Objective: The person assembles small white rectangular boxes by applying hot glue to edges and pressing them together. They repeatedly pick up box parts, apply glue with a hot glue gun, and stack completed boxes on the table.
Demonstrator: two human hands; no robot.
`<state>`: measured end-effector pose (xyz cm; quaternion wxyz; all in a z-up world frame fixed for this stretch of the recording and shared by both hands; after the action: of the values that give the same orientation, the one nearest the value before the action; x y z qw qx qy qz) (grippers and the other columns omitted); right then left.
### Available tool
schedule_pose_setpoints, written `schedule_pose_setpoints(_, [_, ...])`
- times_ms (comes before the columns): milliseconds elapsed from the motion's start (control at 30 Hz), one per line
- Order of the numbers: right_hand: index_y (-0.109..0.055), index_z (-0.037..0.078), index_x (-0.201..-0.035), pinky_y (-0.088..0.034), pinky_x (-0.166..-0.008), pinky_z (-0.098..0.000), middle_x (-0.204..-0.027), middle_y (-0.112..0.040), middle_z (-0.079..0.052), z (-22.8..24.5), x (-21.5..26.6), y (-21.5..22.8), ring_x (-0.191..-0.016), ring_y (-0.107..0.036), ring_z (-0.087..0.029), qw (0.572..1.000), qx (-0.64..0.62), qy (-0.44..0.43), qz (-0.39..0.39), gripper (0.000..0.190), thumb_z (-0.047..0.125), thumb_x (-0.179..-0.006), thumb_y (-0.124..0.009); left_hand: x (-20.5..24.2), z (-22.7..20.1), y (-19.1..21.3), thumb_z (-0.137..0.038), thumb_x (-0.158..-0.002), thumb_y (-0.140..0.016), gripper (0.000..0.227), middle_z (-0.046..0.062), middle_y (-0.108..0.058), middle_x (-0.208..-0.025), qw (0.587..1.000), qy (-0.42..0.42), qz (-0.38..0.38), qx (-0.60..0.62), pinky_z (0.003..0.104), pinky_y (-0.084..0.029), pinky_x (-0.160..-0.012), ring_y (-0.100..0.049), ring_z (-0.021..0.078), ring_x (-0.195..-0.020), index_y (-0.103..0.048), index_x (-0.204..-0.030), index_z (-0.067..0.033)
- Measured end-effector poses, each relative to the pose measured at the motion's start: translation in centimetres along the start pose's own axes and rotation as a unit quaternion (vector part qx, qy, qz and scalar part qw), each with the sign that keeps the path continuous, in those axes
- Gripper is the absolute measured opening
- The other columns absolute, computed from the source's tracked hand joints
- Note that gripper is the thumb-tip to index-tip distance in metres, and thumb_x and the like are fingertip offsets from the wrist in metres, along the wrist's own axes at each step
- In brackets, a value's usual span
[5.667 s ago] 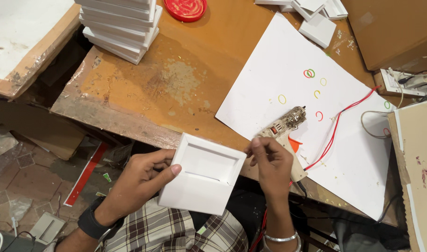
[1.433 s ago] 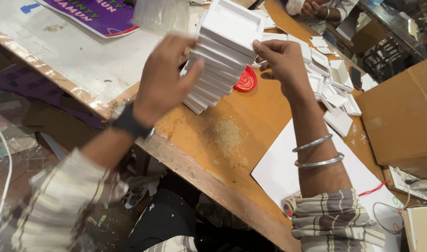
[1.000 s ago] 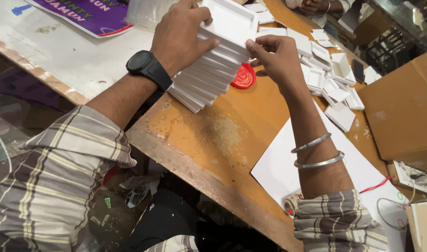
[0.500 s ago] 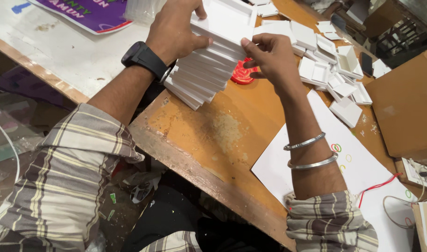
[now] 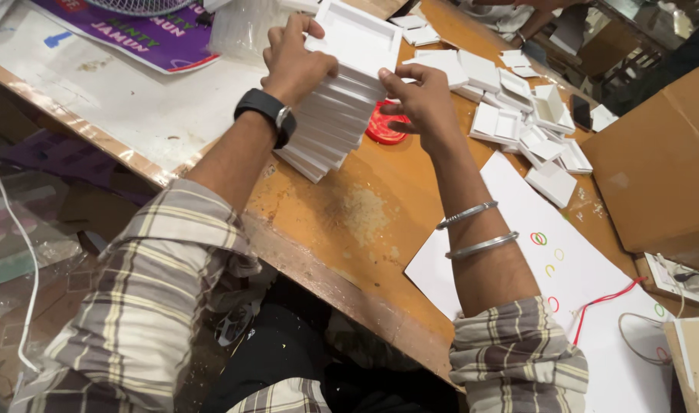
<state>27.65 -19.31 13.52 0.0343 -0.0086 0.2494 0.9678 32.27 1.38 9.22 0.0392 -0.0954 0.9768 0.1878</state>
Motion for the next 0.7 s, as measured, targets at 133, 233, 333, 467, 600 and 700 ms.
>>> schedule_pose_setpoints(133, [-0.063,0.004,-0.124,-0.062,-0.054,-0.0327,-0.098,-0.073,-0.010,0.7,1.1,0.0,-0.077,-0.076,-0.018,0.997,-0.005,0.039,-0.061,0.050,0.041,-0.091,-0.072,1.6,-0.3,2.3,-0.017,-0.073,-0.084,0.072,0.009,-0.040,-0.132,0.989,-0.096,0.003,0.111,0.041,-0.044,-0.106,-0.042,0.0274,-0.127,-0.048,-0.135,-0.0197])
schedule_pose_setpoints(233, [-0.066,0.002,-0.126,-0.061,-0.067,-0.0304,-0.104,-0.072,-0.011,1.8,5.0,0.4,-0.085,-0.074,-0.017,0.955,0.052,0.255,-0.145,0.041,0.030,-0.097,-0.075,6.2,-0.2,3.7,-0.017,-0.087,-0.083,0.063,0.010,-0.047,-0.133,0.957,-0.189,-0.001,0.220,0.041,-0.045,-0.111,-0.047,0.0257,-0.127,-0.049,-0.139,-0.0115])
schedule_pose_setpoints(333, [-0.072,0.004,-0.112,-0.060,-0.062,-0.0246,-0.104,-0.075,-0.008,2.0,11.1,0.3,-0.097,-0.073,-0.013,0.940,0.032,0.320,-0.114,0.021,0.018,-0.097,-0.078,11.9,-0.8,3.2,-0.020,-0.091,-0.077,0.053,0.006,-0.052,-0.125,0.930,-0.150,0.101,0.319,0.034,-0.052,-0.106,-0.053,0.0185,-0.117,-0.050,-0.135,-0.0075])
schedule_pose_setpoints(467, [-0.072,0.002,-0.111,-0.063,-0.071,-0.0254,-0.108,-0.072,-0.009,2.2,19.0,0.0,-0.096,-0.073,-0.014,0.912,0.040,0.390,-0.120,0.017,0.003,-0.096,-0.079,18.0,-2.6,1.5,-0.016,-0.095,-0.073,0.047,0.007,-0.053,-0.122,0.871,-0.136,0.190,0.432,0.030,-0.050,-0.106,-0.054,0.0164,-0.117,-0.050,-0.135,-0.0053])
schedule_pose_setpoints(600, [-0.074,0.001,-0.108,-0.060,-0.068,-0.0264,-0.101,-0.073,-0.009,2.3,21.9,1.2,-0.085,-0.073,-0.015,0.890,0.107,0.409,-0.171,0.018,-0.003,-0.092,-0.082,21.3,-3.5,-0.2,-0.015,-0.099,-0.070,0.043,0.006,-0.050,-0.122,0.837,-0.129,0.231,0.478,0.029,-0.047,-0.105,-0.051,0.0146,-0.117,-0.048,-0.135,-0.0049])
schedule_pose_setpoints(700, [-0.074,0.000,-0.107,-0.059,-0.072,-0.0295,-0.099,-0.072,-0.009,1.8,23.1,2.1,-0.085,-0.073,-0.018,0.863,0.163,0.430,-0.208,0.017,-0.002,-0.093,-0.083,22.6,-4.1,-1.6,-0.015,-0.101,-0.068,0.040,0.006,-0.051,-0.122,0.847,-0.130,0.226,0.464,0.029,-0.048,-0.103,-0.052,0.0137,-0.116,-0.050,-0.134,-0.0043])
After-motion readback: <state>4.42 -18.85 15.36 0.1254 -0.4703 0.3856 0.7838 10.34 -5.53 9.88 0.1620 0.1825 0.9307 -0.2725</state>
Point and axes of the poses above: each hand's wrist, its own x-axis away from the middle knuckle, its own y-axis out of the back of the hand, z = x × y, the point moved 2 cm from there along -x, towards the middle knuckle
